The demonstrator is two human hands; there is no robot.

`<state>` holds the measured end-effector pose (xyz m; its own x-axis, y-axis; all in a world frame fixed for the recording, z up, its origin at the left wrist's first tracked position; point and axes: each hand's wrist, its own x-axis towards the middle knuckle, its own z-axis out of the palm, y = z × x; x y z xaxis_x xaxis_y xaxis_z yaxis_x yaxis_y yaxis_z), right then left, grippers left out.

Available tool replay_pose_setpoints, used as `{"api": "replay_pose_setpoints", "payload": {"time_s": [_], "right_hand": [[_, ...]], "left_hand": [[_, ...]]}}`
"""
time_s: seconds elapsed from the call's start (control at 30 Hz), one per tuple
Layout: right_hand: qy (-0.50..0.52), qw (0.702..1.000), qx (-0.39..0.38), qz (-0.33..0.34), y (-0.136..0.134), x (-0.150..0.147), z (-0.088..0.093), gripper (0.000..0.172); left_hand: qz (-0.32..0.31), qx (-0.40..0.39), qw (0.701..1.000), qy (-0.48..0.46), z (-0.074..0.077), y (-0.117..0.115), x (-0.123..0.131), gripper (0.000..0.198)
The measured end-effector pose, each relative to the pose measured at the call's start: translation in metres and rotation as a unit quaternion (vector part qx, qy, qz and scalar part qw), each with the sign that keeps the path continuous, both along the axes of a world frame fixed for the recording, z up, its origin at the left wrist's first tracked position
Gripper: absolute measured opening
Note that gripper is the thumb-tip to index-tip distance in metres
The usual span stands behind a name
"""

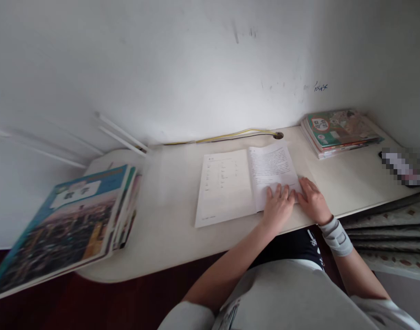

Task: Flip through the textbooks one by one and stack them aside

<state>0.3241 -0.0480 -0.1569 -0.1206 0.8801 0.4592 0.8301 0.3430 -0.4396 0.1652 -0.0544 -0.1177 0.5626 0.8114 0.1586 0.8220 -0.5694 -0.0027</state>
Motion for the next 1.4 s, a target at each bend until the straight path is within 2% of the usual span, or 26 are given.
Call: {"api": "replay_pose_setpoints", "payload": {"time_s": [0.13, 0.23, 0.43, 0.6, 0.7, 0.9, 1.1, 1.27, 1.4], "right_hand": [[-0.028, 0.999, 0.008, 0.016, -0.001, -0.001, 0.003, 0.038], [-0.057, 0.998, 0.012, 0.020, -0.002, -0.002, 0.005, 0.035], [-0.072, 0.997, 0.013, 0.015, -0.002, -0.002, 0.003, 0.036], [-0.096, 0.995, 0.005, 0.020, -0.003, -0.002, 0.003, 0.035], [-0.119, 0.993, 0.005, 0.019, -0.004, -0.003, 0.003, 0.034], [-0.107, 0.994, 0.011, 0.016, -0.003, -0.003, -0.001, 0.037], [-0.115, 0.993, 0.017, 0.018, -0.003, -0.002, -0.003, 0.039], [-0.146, 0.989, 0.015, 0.003, -0.004, -0.005, -0.003, 0.038], [-0.154, 0.988, 0.000, -0.005, -0.004, -0.010, -0.003, 0.043]], "left_hand": [[0.026, 0.006, 1.000, 0.001, -0.001, -0.009, 0.005, 0.037], [0.018, -0.001, 1.000, 0.005, 0.007, -0.008, 0.006, 0.036], [-0.089, 0.019, 0.996, 0.017, 0.023, -0.001, -0.013, 0.034], [-0.094, 0.040, 0.995, 0.023, 0.013, -0.004, -0.042, 0.037], [-0.090, 0.045, 0.995, 0.021, 0.007, -0.005, -0.050, 0.035], [-0.083, 0.041, 0.996, 0.015, 0.015, -0.003, -0.037, 0.029], [-0.066, 0.046, 0.995, 0.055, 0.021, -0.007, -0.024, 0.028], [-0.079, 0.046, 0.995, 0.048, 0.023, -0.010, -0.019, 0.027], [-0.082, 0.047, 0.995, 0.039, 0.025, -0.009, -0.018, 0.025]]}}
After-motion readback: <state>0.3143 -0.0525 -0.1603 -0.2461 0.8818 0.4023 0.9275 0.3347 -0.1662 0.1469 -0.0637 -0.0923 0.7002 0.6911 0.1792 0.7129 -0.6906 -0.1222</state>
